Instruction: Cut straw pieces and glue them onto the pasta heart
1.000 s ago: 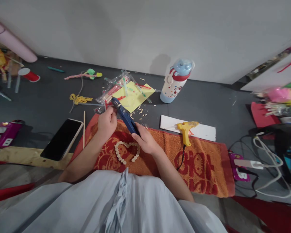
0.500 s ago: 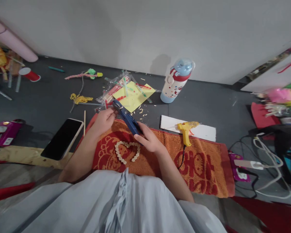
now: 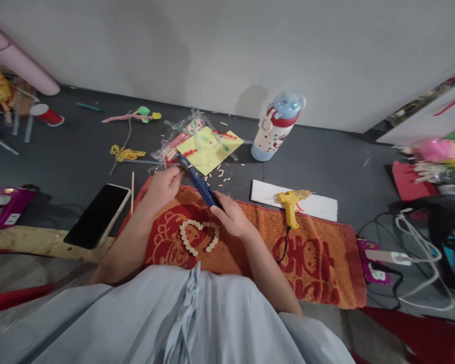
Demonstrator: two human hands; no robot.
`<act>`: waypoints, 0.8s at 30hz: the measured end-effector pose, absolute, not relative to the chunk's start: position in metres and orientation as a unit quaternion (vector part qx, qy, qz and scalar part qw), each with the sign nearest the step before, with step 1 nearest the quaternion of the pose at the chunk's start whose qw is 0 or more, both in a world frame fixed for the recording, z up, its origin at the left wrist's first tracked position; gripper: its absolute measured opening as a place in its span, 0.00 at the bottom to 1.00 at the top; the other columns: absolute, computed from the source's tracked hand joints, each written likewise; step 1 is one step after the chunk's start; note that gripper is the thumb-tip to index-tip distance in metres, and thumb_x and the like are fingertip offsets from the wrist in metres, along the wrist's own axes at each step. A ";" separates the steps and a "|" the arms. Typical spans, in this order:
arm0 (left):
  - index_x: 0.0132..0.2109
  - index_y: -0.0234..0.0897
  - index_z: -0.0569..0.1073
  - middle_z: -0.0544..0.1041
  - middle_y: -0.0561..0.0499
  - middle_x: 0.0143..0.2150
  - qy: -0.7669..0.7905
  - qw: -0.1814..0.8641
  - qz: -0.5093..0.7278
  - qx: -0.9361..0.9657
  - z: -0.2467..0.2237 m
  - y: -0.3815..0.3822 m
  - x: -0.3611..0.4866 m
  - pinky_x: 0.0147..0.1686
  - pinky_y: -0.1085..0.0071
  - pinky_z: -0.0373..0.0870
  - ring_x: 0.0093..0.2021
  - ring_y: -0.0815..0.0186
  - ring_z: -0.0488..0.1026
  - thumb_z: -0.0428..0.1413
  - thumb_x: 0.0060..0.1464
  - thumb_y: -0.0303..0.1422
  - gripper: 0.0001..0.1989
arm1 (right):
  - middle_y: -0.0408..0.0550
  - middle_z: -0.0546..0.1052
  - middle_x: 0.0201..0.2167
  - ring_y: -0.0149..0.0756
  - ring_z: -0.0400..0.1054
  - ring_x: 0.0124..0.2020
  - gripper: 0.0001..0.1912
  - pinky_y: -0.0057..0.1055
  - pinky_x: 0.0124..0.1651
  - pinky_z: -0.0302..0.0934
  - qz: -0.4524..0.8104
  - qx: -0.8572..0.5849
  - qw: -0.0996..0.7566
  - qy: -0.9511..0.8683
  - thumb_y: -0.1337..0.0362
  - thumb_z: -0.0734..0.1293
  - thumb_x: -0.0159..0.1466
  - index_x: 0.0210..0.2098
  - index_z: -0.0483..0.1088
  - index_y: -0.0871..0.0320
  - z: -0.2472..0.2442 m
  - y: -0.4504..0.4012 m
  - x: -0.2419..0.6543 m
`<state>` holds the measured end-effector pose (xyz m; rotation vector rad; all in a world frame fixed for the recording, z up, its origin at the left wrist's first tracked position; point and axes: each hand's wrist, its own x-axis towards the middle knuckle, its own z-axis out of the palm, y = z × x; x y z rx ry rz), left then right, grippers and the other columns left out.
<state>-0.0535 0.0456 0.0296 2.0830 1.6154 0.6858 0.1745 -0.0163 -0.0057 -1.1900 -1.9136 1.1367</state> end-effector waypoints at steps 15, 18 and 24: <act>0.36 0.38 0.73 0.77 0.46 0.31 0.606 0.136 0.159 0.768 0.036 0.043 -0.050 0.29 0.69 0.54 0.31 0.61 0.72 0.46 0.60 0.30 0.11 | 0.54 0.76 0.40 0.44 0.70 0.41 0.29 0.42 0.49 0.64 0.459 -0.438 0.302 -0.712 0.45 0.54 0.68 0.54 0.66 0.61 0.001 -0.016 0.176; 0.39 0.38 0.74 0.78 0.44 0.33 0.590 0.119 0.137 0.787 0.037 0.043 -0.053 0.30 0.68 0.56 0.33 0.59 0.74 0.45 0.60 0.31 0.12 | 0.51 0.75 0.35 0.41 0.68 0.37 0.28 0.40 0.45 0.64 0.481 -0.437 0.289 -0.703 0.46 0.54 0.68 0.54 0.66 0.61 0.004 -0.016 0.178; 0.39 0.37 0.75 0.79 0.43 0.35 0.592 0.108 0.105 0.792 0.041 0.045 -0.057 0.32 0.68 0.59 0.35 0.57 0.75 0.44 0.60 0.31 0.14 | 0.47 0.71 0.30 0.37 0.66 0.32 0.26 0.35 0.39 0.62 0.518 -0.422 0.294 -0.684 0.47 0.55 0.68 0.53 0.65 0.61 0.006 -0.015 0.181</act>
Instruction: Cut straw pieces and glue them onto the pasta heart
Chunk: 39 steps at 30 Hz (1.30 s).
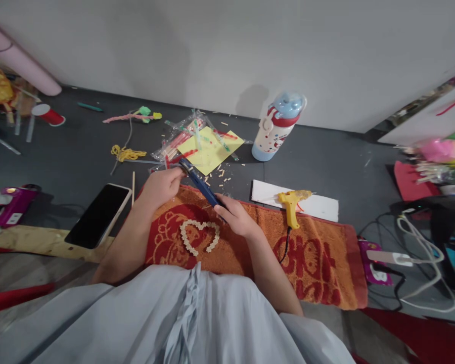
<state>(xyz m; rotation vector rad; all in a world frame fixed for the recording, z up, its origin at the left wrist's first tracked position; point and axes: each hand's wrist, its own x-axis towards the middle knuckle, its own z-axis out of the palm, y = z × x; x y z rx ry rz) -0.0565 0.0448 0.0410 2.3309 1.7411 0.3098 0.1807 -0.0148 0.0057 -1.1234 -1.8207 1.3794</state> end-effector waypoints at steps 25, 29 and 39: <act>0.48 0.36 0.72 0.80 0.44 0.41 0.628 0.086 0.176 0.753 0.037 0.041 -0.048 0.36 0.69 0.64 0.40 0.60 0.76 0.40 0.66 0.37 0.18 | 0.50 0.77 0.34 0.38 0.71 0.33 0.32 0.33 0.35 0.64 0.703 -0.398 0.344 -0.479 0.37 0.59 0.60 0.42 0.71 0.58 0.000 -0.014 0.177; 0.44 0.36 0.72 0.79 0.45 0.36 0.622 0.117 0.176 0.754 0.038 0.040 -0.045 0.34 0.70 0.62 0.36 0.62 0.75 0.42 0.65 0.34 0.15 | 0.49 0.77 0.41 0.40 0.70 0.41 0.32 0.37 0.46 0.65 0.626 -0.436 0.312 -0.566 0.38 0.62 0.59 0.50 0.71 0.57 0.004 -0.016 0.181; 0.31 0.37 0.67 0.75 0.46 0.31 0.606 0.101 0.168 0.771 0.035 0.040 -0.046 0.29 0.69 0.54 0.31 0.62 0.72 0.46 0.58 0.28 0.09 | 0.52 0.67 0.63 0.48 0.60 0.63 0.37 0.48 0.67 0.49 0.568 -0.442 0.315 -0.619 0.40 0.63 0.61 0.63 0.61 0.55 -0.005 -0.019 0.179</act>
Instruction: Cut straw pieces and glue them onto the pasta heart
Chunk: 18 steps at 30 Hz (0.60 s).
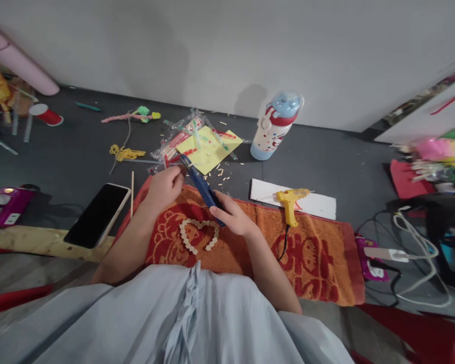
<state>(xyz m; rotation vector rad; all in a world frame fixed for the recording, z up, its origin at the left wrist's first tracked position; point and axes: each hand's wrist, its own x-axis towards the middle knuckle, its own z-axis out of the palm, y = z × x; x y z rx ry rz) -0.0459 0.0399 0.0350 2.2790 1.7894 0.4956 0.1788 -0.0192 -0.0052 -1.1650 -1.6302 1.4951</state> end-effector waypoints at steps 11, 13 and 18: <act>0.29 0.38 0.63 0.73 0.48 0.29 0.598 0.110 0.191 0.771 0.032 0.041 -0.048 0.29 0.69 0.52 0.30 0.64 0.69 0.45 0.58 0.28 0.09 | 0.55 0.68 0.62 0.49 0.61 0.62 0.35 0.48 0.66 0.51 0.527 -0.441 0.311 -0.657 0.42 0.60 0.64 0.63 0.60 0.57 -0.002 -0.018 0.180; 0.29 0.38 0.64 0.73 0.47 0.30 0.596 0.109 0.190 0.773 0.032 0.041 -0.048 0.29 0.69 0.53 0.30 0.64 0.70 0.45 0.58 0.28 0.09 | 0.54 0.68 0.62 0.48 0.61 0.62 0.35 0.47 0.66 0.51 0.525 -0.440 0.309 -0.660 0.43 0.60 0.64 0.63 0.60 0.57 -0.003 -0.018 0.179; 0.30 0.38 0.66 0.74 0.47 0.30 0.602 0.108 0.183 0.770 0.033 0.040 -0.047 0.30 0.68 0.54 0.31 0.63 0.70 0.45 0.59 0.29 0.10 | 0.57 0.70 0.59 0.50 0.63 0.59 0.34 0.48 0.64 0.53 0.515 -0.438 0.310 -0.669 0.43 0.58 0.65 0.61 0.61 0.59 -0.001 -0.017 0.178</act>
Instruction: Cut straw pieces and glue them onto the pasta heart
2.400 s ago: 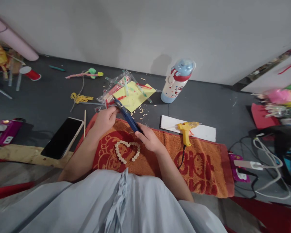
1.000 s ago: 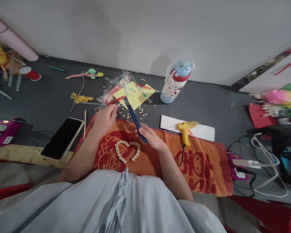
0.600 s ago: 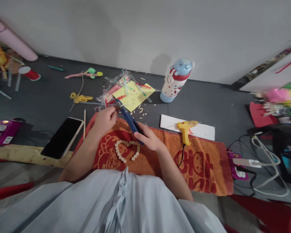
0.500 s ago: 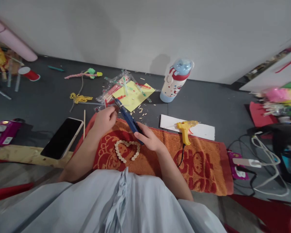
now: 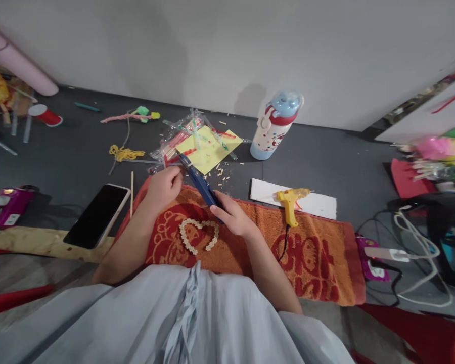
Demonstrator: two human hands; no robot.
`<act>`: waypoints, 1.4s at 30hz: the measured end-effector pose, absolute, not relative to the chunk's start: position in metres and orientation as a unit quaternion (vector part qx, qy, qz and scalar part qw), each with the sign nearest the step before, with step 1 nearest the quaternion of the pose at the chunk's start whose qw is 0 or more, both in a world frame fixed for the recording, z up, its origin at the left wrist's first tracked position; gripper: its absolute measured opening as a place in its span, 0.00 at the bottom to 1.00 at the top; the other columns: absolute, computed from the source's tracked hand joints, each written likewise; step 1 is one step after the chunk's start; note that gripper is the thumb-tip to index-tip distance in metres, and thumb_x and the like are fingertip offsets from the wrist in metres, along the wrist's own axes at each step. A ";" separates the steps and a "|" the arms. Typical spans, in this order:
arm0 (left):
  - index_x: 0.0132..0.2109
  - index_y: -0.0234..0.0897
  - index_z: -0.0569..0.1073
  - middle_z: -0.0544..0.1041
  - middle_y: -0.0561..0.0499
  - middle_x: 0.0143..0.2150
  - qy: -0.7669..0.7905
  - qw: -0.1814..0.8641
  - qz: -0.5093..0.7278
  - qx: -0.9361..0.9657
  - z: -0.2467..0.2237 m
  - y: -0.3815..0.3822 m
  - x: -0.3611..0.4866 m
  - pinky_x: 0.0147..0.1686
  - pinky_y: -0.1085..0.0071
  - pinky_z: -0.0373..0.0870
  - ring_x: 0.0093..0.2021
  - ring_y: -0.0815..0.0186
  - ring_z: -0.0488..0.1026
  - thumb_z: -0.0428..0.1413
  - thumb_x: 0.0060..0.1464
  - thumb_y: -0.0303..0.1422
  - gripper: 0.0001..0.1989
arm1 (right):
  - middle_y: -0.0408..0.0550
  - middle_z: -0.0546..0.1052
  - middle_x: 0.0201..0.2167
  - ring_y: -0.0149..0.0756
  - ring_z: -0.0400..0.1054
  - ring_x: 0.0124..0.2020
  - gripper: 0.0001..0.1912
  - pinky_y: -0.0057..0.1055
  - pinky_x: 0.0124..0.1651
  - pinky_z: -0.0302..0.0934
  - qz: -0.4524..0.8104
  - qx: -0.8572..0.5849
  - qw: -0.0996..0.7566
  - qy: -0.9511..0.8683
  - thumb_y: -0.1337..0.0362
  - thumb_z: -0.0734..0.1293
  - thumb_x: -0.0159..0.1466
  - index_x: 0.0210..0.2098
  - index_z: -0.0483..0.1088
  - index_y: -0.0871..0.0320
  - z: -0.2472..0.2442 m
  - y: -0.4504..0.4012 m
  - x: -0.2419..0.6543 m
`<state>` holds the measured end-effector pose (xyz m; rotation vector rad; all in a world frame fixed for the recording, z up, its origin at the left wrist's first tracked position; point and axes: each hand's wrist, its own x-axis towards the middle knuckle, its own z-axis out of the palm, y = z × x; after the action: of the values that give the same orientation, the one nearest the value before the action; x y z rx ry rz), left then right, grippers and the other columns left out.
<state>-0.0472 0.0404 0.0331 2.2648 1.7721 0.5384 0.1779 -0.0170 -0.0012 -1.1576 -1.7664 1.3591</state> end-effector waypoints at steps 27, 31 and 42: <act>0.48 0.36 0.66 0.76 0.41 0.49 0.412 0.576 0.330 0.625 0.014 0.023 -0.008 0.46 0.63 0.72 0.49 0.56 0.74 0.64 0.44 0.48 0.29 | 0.56 0.70 0.58 0.49 0.64 0.59 0.33 0.47 0.63 0.55 0.490 -0.441 0.395 -0.640 0.42 0.56 0.65 0.61 0.61 0.57 -0.005 -0.021 0.162; 0.47 0.37 0.65 0.76 0.41 0.50 0.404 0.612 0.400 0.550 0.009 0.015 0.003 0.50 0.60 0.70 0.52 0.57 0.73 0.64 0.45 0.46 0.28 | 0.54 0.67 0.62 0.49 0.60 0.63 0.34 0.48 0.66 0.51 0.496 -0.433 0.398 -0.639 0.41 0.56 0.65 0.63 0.59 0.55 -0.007 -0.021 0.160; 0.44 0.37 0.65 0.77 0.42 0.46 0.418 0.591 0.433 0.537 0.008 0.010 0.008 0.51 0.59 0.70 0.49 0.58 0.74 0.65 0.45 0.44 0.25 | 0.52 0.71 0.59 0.48 0.64 0.59 0.30 0.45 0.63 0.55 0.487 -0.429 0.387 -0.655 0.44 0.55 0.67 0.60 0.64 0.55 -0.004 -0.020 0.159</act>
<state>0.0077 0.0104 0.0084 1.2496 0.9737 1.0078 0.1593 -0.0198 -0.0039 -1.0907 -1.6679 1.2383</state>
